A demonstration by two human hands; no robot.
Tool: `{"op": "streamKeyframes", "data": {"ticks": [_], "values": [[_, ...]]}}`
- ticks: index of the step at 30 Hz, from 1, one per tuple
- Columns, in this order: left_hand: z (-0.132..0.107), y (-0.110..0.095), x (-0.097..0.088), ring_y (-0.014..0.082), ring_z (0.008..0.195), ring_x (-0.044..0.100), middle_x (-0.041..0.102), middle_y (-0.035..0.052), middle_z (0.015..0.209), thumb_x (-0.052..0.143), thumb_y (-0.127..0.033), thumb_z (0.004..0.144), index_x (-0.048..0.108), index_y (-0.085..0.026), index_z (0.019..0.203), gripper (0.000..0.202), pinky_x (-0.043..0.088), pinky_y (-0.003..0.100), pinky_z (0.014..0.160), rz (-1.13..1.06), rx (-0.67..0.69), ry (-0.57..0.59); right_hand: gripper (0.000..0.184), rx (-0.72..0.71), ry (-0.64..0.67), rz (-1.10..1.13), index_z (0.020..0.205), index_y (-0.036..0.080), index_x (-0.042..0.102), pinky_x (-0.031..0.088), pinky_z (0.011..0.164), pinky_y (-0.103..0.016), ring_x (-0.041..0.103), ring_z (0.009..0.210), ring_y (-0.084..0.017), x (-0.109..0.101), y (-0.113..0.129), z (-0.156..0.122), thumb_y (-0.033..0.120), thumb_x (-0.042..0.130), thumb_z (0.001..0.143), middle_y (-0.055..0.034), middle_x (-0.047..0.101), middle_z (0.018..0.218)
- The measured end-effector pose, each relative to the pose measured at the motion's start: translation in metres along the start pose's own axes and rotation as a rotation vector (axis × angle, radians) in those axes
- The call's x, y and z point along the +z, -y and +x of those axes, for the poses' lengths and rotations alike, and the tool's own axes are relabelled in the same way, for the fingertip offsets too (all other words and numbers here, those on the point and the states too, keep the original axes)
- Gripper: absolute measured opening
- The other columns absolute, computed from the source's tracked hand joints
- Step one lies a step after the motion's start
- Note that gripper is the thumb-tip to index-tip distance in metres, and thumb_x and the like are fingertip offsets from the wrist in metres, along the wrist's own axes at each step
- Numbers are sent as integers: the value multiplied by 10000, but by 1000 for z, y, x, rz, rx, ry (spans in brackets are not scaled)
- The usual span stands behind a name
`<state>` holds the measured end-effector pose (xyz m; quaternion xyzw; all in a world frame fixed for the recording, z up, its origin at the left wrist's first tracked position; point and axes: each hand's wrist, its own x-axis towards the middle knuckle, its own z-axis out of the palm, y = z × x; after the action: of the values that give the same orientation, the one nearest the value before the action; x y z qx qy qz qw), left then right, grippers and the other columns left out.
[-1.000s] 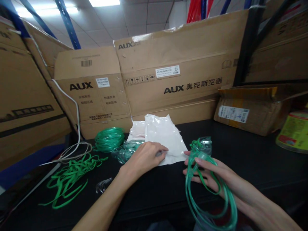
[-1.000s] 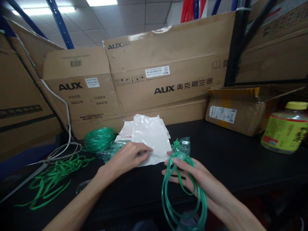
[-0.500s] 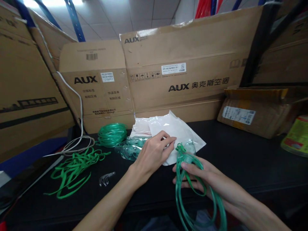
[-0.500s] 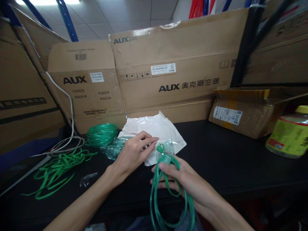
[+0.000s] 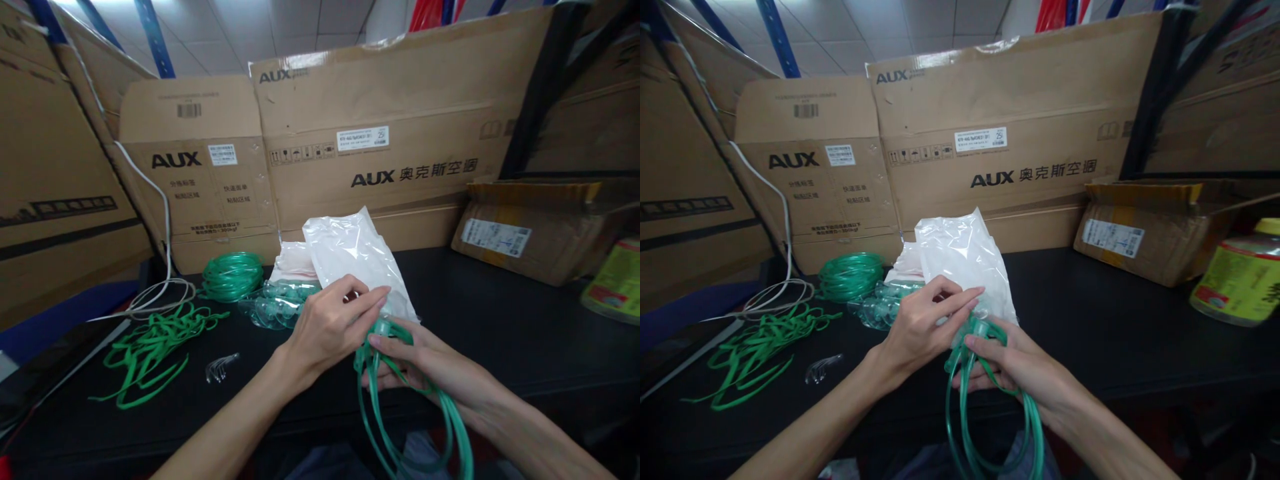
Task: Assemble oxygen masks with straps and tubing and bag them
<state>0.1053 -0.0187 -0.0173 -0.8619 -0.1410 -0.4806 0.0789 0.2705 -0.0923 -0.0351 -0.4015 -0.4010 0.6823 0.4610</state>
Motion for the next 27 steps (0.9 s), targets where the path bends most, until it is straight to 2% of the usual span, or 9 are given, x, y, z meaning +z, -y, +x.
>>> {"op": "streamKeyframes", "data": {"ticks": [3, 6, 12, 14, 17, 20, 22, 25, 27], "values": [[-4, 1, -3, 126, 790, 634, 667, 45, 916, 534, -217, 1025, 704, -171, 1213, 258, 563, 236, 722, 30, 73, 99, 357, 4, 17, 1, 1080, 154, 644, 639, 738, -332, 778, 731, -212, -2, 0, 1, 334, 821, 827, -65, 763, 898], [-7, 3, -6, 138, 809, 637, 666, 56, 918, 534, -217, 1026, 700, -142, 1206, 256, 562, 243, 734, 13, 92, 179, 276, -2, -28, 29, 1029, 139, 683, 644, 697, -292, 779, 725, -201, -4, 1, -1, 336, 786, 865, -83, 773, 907], [-10, 4, -1, 140, 808, 647, 670, 64, 895, 503, -230, 1041, 702, -131, 1200, 274, 575, 248, 753, -73, 89, 210, 129, -105, -218, 158, 913, 138, 745, 629, 721, -190, 755, 713, -144, -11, 2, -2, 202, 816, 826, -58, 778, 815], [-10, 2, 2, 136, 797, 649, 676, 63, 886, 511, -237, 1039, 708, -138, 1197, 271, 582, 248, 748, -118, 84, 200, 169, -167, -233, 170, 910, 147, 747, 628, 725, -200, 758, 734, -159, -10, -1, 1, 206, 847, 787, -52, 784, 833], [-10, 0, 6, 135, 774, 648, 682, 65, 870, 519, -246, 1036, 726, -126, 1158, 268, 586, 248, 722, -175, 106, 166, 309, -282, -238, 147, 1019, 159, 741, 622, 688, -213, 758, 781, -181, -7, -8, 8, 216, 873, 745, -48, 792, 898], [-11, 0, 8, 136, 770, 643, 678, 65, 866, 534, -235, 1027, 731, -113, 1145, 259, 585, 250, 724, -193, 112, 165, 418, -342, -260, 155, 1071, 166, 726, 611, 632, -211, 739, 699, -166, -3, -13, 14, 203, 897, 692, -18, 780, 832], [-12, 1, 9, 142, 781, 638, 668, 62, 867, 540, -233, 1024, 727, -117, 1158, 258, 582, 256, 734, -162, 88, 197, 361, -311, -271, 214, 1004, 163, 733, 616, 645, -205, 730, 666, -151, -2, -12, 14, 154, 883, 676, -3, 769, 788], [-14, 4, 10, 151, 800, 631, 656, 61, 890, 519, -244, 1033, 710, -135, 1197, 275, 578, 267, 753, -90, 43, 269, 103, -187, -199, 367, 858, 139, 740, 640, 756, -255, 755, 749, -183, -5, -7, 5, 128, 738, 756, -48, 778, 809], [-15, 5, 11, 153, 809, 630, 651, 58, 898, 516, -251, 1034, 713, -145, 1188, 271, 577, 265, 761, -66, 38, 310, 129, -123, -139, 467, 821, 126, 745, 641, 844, -332, 768, 855, -229, -7, -3, -2, 139, 618, 797, -96, 790, 872]]}}
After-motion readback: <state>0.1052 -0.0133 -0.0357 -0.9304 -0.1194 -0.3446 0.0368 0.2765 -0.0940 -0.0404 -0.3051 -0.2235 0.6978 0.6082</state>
